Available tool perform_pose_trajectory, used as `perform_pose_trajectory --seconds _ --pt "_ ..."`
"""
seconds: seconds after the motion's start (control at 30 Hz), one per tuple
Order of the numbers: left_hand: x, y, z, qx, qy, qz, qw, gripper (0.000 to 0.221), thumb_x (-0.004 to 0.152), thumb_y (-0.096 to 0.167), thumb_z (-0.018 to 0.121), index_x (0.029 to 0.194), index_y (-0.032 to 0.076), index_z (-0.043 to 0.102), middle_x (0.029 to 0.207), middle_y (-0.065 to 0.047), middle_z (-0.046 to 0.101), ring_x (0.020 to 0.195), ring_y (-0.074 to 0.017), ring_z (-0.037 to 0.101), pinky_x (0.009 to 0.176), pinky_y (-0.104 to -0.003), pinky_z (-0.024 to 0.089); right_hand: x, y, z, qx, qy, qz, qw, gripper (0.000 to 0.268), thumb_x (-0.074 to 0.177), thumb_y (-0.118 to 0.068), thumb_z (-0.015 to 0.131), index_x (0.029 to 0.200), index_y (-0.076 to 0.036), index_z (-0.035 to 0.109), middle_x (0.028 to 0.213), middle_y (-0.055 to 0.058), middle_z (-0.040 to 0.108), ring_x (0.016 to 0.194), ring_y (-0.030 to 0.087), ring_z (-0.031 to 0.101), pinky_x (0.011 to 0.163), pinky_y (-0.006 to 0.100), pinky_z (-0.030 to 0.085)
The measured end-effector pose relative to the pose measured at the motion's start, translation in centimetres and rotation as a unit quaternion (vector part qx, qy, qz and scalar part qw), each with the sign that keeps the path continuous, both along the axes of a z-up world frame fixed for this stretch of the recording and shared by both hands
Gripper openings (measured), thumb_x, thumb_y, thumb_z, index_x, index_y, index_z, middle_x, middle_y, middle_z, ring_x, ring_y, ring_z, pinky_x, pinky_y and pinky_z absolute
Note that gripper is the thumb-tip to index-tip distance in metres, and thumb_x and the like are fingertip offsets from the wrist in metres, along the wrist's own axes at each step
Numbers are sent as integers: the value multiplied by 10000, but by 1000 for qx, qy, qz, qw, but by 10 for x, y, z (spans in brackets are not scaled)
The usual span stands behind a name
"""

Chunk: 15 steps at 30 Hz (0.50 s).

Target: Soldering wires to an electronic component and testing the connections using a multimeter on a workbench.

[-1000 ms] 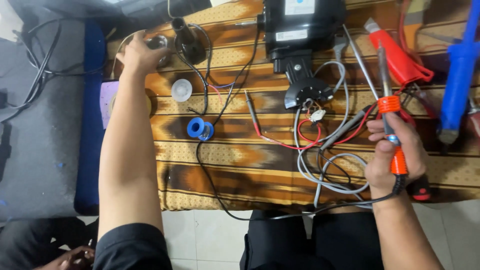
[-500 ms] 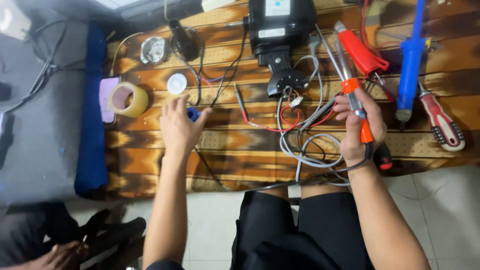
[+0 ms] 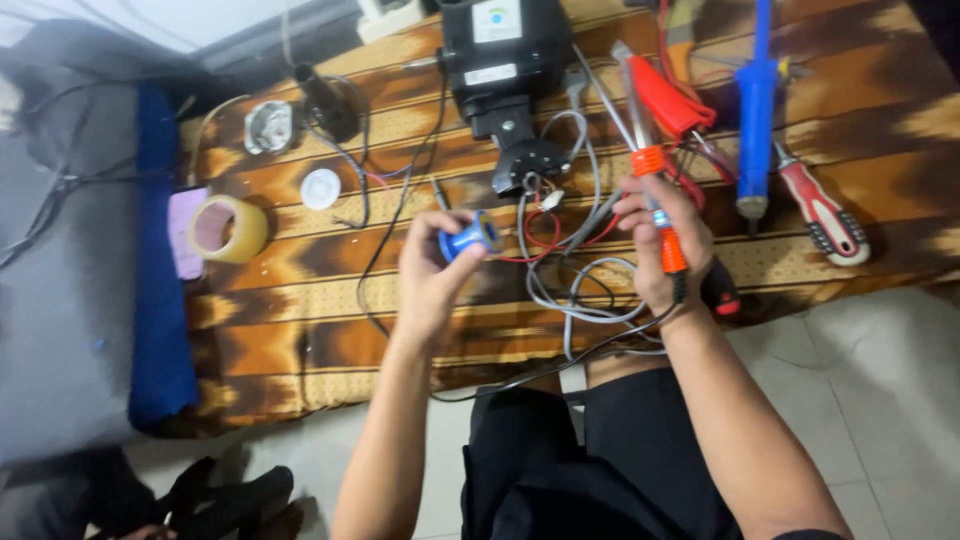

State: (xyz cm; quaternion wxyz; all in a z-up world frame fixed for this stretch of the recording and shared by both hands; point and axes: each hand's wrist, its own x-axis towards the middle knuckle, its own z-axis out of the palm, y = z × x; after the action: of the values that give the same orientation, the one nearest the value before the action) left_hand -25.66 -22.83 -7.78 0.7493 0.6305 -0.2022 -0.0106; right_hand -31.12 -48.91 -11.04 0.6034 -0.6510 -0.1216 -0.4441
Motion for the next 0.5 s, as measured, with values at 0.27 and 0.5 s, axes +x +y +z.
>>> perform_pose_trajectory --seconds 0.27,0.5 --pt "-37 -120 -15 -115 98 -30 988 604 839 144 854 1317 68 492 1205 -103 590 1146 -190 580 989 -350 499 0 -2 13 -110 13 -39 993 320 990 -129 637 1187 120 676 1108 255 718 891 361 739 755 423 626" --pt "-55 -141 -24 -86 39 100 991 453 953 72 737 1360 9 548 1205 -124 614 1145 -201 633 987 -342 526 -2 2 15 -139 7 -34 990 243 935 5 647 1150 110 683 1092 237 710 946 381 723 850 439 587"
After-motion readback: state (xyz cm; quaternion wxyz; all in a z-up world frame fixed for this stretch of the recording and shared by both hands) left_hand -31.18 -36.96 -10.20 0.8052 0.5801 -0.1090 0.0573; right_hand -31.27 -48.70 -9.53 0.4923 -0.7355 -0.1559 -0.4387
